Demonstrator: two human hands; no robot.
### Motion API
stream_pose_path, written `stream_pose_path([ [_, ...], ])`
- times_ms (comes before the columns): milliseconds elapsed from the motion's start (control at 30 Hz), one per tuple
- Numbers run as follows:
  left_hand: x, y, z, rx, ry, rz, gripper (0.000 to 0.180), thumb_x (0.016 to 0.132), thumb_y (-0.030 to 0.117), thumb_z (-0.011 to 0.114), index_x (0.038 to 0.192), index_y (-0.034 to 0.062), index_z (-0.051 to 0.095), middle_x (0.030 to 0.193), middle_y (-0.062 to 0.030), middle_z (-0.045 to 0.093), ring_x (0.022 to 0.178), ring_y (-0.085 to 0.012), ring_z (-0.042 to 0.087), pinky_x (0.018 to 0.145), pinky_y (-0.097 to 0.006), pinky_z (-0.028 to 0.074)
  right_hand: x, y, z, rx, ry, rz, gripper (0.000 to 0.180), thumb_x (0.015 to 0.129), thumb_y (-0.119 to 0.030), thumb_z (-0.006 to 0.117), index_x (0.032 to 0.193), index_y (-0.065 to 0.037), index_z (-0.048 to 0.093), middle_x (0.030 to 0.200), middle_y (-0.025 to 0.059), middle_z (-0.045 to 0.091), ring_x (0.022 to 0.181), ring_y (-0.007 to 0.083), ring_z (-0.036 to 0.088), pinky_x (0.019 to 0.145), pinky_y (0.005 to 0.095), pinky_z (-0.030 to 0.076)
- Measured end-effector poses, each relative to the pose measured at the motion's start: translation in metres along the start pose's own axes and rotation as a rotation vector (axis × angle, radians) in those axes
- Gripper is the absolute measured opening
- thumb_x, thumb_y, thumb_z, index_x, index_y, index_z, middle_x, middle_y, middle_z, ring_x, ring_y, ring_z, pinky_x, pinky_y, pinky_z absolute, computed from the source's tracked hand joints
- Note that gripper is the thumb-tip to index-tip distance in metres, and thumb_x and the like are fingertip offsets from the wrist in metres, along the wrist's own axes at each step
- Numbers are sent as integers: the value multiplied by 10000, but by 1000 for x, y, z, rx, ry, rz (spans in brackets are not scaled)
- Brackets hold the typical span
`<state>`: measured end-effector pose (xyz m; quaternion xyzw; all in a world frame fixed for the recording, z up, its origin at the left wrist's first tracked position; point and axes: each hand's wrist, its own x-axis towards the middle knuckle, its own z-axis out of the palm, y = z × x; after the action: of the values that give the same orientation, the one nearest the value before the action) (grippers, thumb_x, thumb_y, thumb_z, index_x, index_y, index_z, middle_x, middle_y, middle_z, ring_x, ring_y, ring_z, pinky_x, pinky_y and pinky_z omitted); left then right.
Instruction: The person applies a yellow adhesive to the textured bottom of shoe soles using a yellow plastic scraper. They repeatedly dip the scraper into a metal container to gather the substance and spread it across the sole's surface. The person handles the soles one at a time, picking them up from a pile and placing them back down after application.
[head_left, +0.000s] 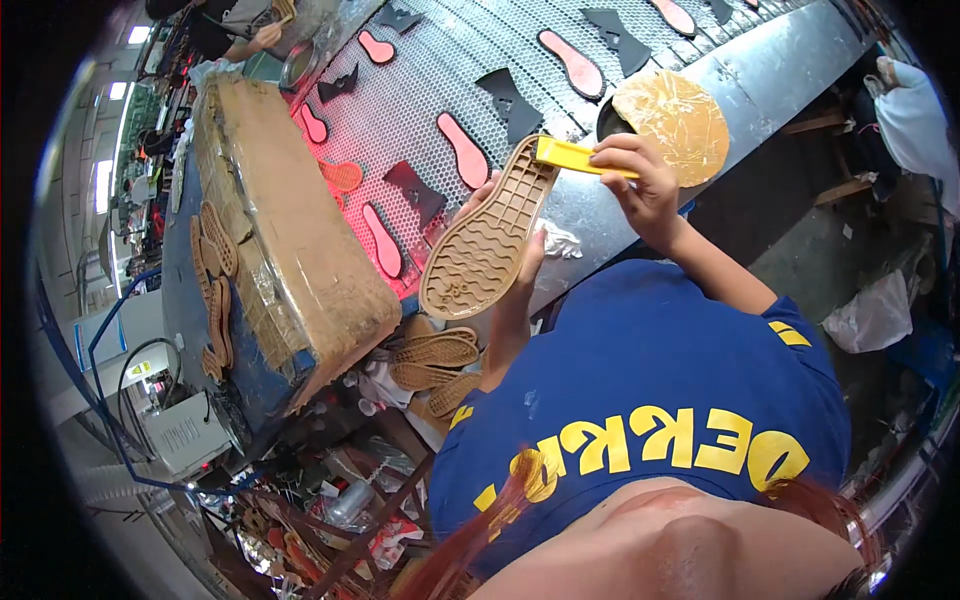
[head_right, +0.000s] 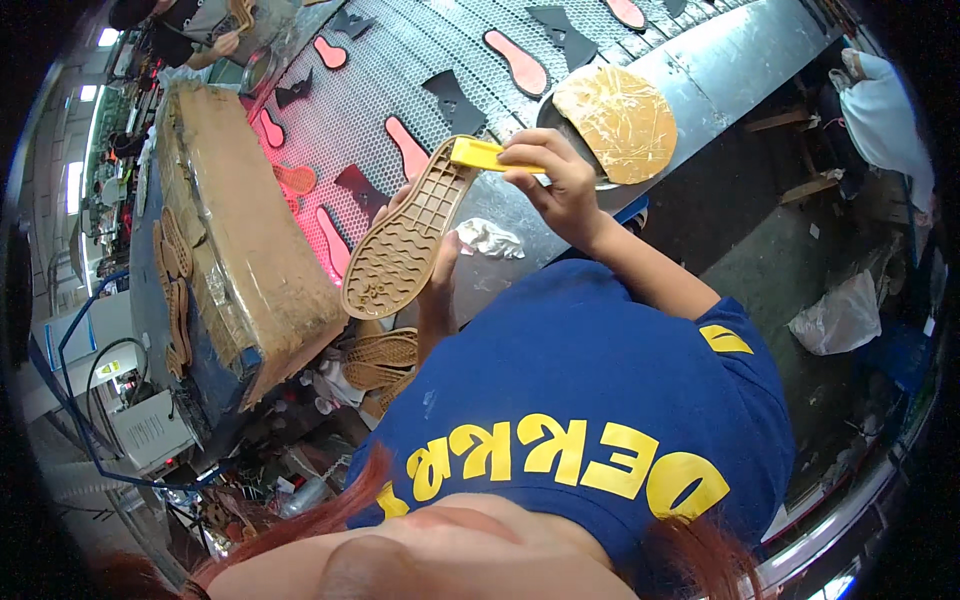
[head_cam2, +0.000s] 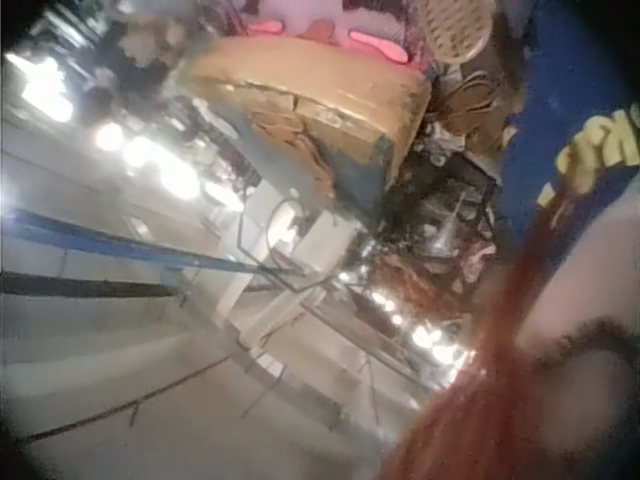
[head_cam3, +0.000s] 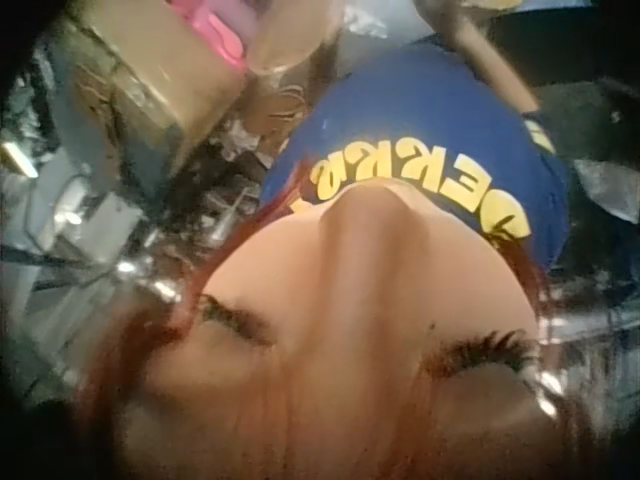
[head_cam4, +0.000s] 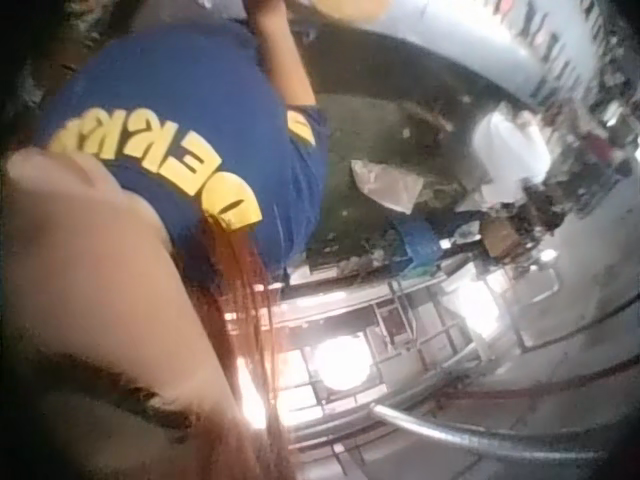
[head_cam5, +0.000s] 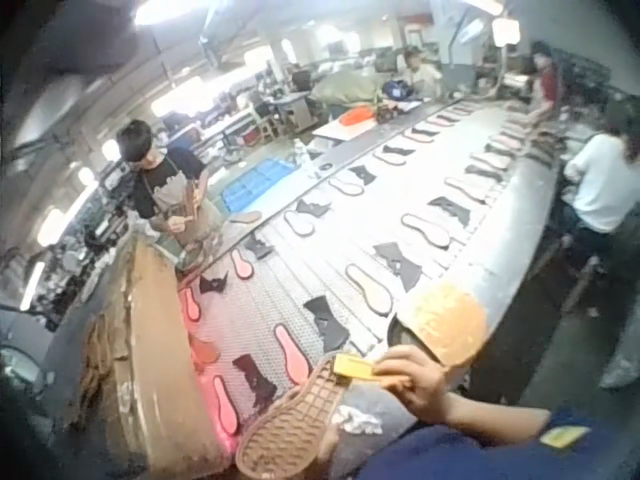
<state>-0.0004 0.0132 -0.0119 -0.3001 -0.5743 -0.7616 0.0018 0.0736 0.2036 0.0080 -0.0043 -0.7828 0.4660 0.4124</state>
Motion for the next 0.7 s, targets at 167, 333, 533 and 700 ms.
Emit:
stream_pose_path([
  [167, 9, 24, 1, 383, -219, -27, 754, 676, -68, 632, 1350, -30, 295, 1391, -244, 393, 1314, -306, 410, 1116, -403, 325, -6, -4, 6, -15, -62, 17, 191, 857, -157, 697, 978, -14, 658, 1000, 137, 624, 901, 272, 641, 773, 338, 517],
  [333, 2, 7, 2, 31, -92, 11, 766, 676, -66, 634, 1357, -19, 287, 1404, -243, 383, 1337, -318, 383, 1133, -415, 293, -5, -17, 9, 108, -180, -64, 208, 863, -172, 690, 997, -21, 642, 1017, 140, 628, 916, 280, 647, 771, 341, 528],
  [533, 5, 12, -12, 367, -183, 40, 753, 676, 49, 650, 1336, -48, 303, 1386, -234, 412, 1287, -303, 431, 1111, -395, 299, 5, 3, 7, 25, -80, -22, 169, 870, -144, 678, 962, -7, 638, 1002, 144, 631, 894, 274, 649, 764, 339, 522],
  [700, 4, 13, -10, 360, -117, 46, 719, 659, 63, 657, 1295, -55, 343, 1371, -237, 432, 1277, -308, 443, 1100, -387, 310, 4, 2, 10, -26, -45, -15, 157, 865, -125, 683, 953, -4, 638, 973, 144, 631, 874, 280, 647, 754, 340, 521],
])
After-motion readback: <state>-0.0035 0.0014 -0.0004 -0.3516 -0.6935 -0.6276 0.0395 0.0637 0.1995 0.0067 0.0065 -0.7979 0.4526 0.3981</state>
